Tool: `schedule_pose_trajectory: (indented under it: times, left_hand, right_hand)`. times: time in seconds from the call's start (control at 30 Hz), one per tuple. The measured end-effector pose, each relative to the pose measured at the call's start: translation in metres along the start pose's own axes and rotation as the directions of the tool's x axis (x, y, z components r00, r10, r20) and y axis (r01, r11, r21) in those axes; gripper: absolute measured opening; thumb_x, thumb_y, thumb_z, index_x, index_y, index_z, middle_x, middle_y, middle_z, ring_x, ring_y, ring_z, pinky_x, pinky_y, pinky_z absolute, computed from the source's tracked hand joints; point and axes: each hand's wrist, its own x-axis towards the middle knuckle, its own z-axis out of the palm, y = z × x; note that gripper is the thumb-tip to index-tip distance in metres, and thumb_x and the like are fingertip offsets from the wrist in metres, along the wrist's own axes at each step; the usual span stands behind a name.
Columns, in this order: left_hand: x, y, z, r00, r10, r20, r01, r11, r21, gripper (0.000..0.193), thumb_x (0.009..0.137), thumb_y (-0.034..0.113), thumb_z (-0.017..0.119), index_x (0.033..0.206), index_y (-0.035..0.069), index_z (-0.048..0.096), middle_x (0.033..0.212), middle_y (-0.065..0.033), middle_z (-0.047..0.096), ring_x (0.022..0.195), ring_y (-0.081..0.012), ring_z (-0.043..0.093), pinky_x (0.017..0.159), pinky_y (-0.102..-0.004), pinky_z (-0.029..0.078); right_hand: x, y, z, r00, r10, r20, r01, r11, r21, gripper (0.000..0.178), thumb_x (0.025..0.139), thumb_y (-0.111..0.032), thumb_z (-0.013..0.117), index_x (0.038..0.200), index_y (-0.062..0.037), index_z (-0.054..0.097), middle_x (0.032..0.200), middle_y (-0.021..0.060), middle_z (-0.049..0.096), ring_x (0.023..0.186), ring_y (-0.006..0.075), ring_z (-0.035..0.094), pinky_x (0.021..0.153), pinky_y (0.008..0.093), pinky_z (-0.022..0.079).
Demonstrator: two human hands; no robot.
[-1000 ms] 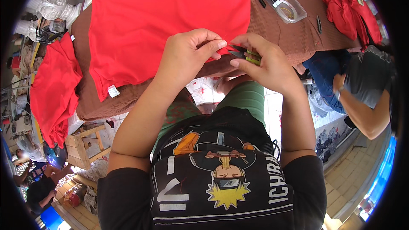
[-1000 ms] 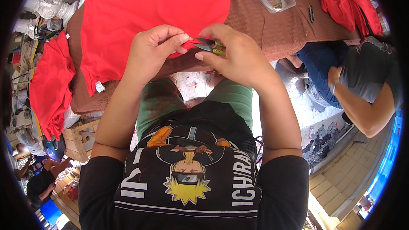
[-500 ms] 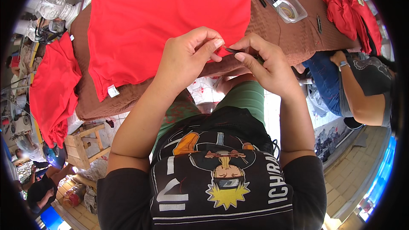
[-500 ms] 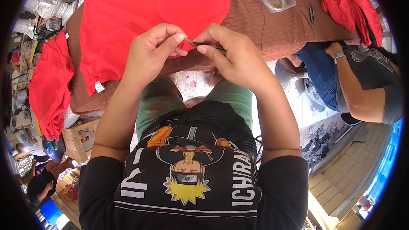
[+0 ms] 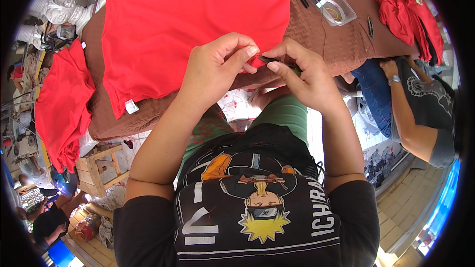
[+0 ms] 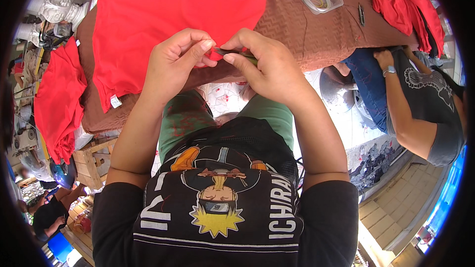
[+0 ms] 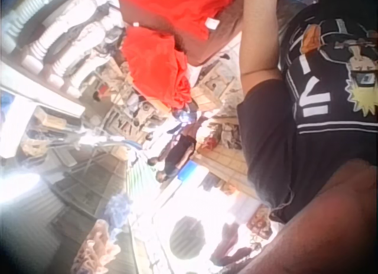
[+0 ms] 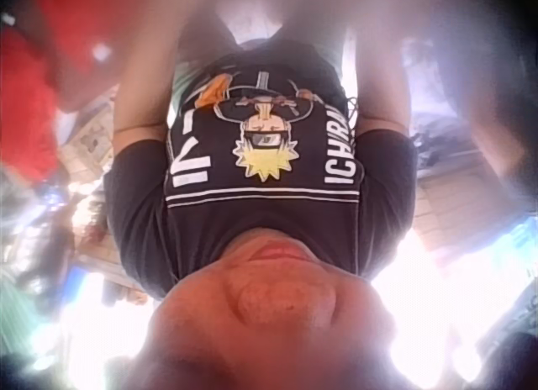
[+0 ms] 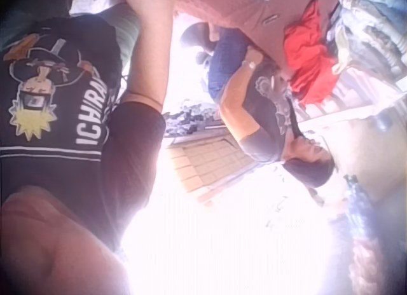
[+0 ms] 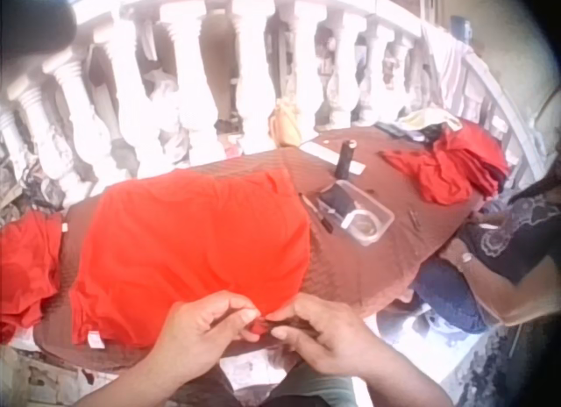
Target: The person uses a pair of snips to trim excess threads from red shirts, picking up and rotating the garments to locate and cut the loose ends before setting them aside on a table.
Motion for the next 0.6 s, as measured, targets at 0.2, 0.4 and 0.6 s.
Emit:
schedule_pose_trajectory:
  times: [0.2,0.4,0.6]
  left_hand:
    - [-0.0001,-0.001,-0.0007,1.0,-0.011,0.011,0.011,1.0,-0.029,0.015,0.093,0.015,0.062,0.099,0.003,0.067,0.08,-0.0049,0.069,0.072,-0.0117,0.069,0.063,-0.0237,0.054]
    - [0.0002,-0.0037,-0.0009,1.0,0.004,0.015,-0.004,1.0,-0.031,0.014,0.093,0.015,0.062,0.099,0.004,0.067,0.08,-0.0044,0.07,0.071,-0.0111,0.069,0.063,-0.0231,0.054]
    - [-0.0009,-0.0072,0.0012,0.999,0.038,0.011,-0.038,0.999,0.018,0.015,0.093,0.016,0.062,0.099,0.004,0.067,0.079,-0.0053,0.069,0.071,-0.0112,0.069,0.062,-0.0234,0.054]
  right_hand:
    - [0.0002,-0.0004,0.0038,1.0,-0.006,-0.015,0.006,1.0,-0.018,0.015,0.088,-0.013,0.065,0.098,-0.0026,0.061,0.087,0.0128,0.067,0.079,0.029,0.067,0.07,0.0373,0.052]
    - [-0.0006,-0.0008,0.0061,1.0,-0.016,-0.025,0.015,1.0,-0.017,0.014,0.087,-0.013,0.065,0.096,-0.0035,0.06,0.086,0.0122,0.066,0.079,0.0299,0.066,0.068,0.0379,0.052]
    - [0.0003,-0.0032,0.0037,0.998,-0.068,-0.013,0.066,0.99,-0.122,0.013,0.086,-0.013,0.065,0.094,-0.0039,0.059,0.085,0.0122,0.066,0.079,0.0317,0.066,0.067,0.0392,0.051]
